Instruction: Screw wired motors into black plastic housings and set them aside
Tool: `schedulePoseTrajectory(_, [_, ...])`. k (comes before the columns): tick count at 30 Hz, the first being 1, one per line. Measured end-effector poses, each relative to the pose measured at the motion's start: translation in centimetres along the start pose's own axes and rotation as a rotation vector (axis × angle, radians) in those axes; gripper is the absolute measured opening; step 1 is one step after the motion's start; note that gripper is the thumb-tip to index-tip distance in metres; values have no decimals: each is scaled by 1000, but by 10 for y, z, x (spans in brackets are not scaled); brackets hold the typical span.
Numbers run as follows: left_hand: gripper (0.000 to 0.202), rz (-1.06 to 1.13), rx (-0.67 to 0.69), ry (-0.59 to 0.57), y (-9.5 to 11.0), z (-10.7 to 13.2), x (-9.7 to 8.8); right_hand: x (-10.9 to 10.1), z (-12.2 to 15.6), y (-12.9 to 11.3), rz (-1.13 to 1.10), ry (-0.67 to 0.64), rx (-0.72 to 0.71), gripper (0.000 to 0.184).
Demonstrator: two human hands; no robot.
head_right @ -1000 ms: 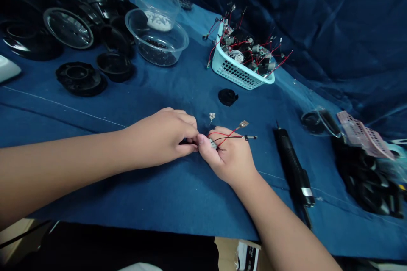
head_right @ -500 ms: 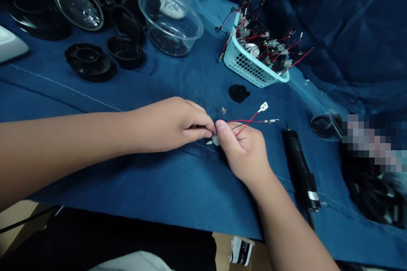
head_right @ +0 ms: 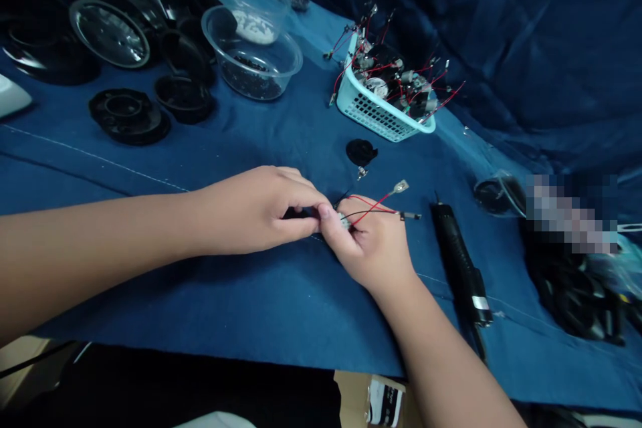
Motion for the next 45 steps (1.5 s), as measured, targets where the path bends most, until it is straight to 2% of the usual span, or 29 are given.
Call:
schedulePoseTrajectory(4, [16,-7,34,-39,0,1,4,0,3,-4,154,31,-55,47])
schedulePoseTrajectory(10, [10,-94,-29,-76,-7,3,11,6,2,-10,218,20,-102,49])
schedulePoseTrajectory(14, [12,-144,-54,-81,-9,3,14,5,3,-7,187,37,-79,50])
schedulePoseTrajectory(19, [13,-137,-59,-79,-12,2,15,10,3,1,108,-5,-17,52])
schedulePoseTrajectory(29, [10,-121,-48,-55,-13,0,14,16,3,5,96,-9,24,50])
schedulePoseTrajectory(35, [7,-107,-51,-69,-15,0,14,17,1,-1,107,-1,6,49])
schedulePoseTrajectory(41, [12,-120,-34,-65,-14,1,15,16,2,-8,157,35,-52,48])
schedulePoseTrajectory(45, [11,-160,4,-13,-14,2,13,19,4,-6,202,35,-40,48])
Point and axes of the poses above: each hand's wrist, its own z-axis away from the middle knuckle, its own x-axis out of the palm, y = z × x, the point moved 10 cm from there along -z, towards the middle knuckle, and after that the axes turned 1 degree about z, right-handed, at the moved point
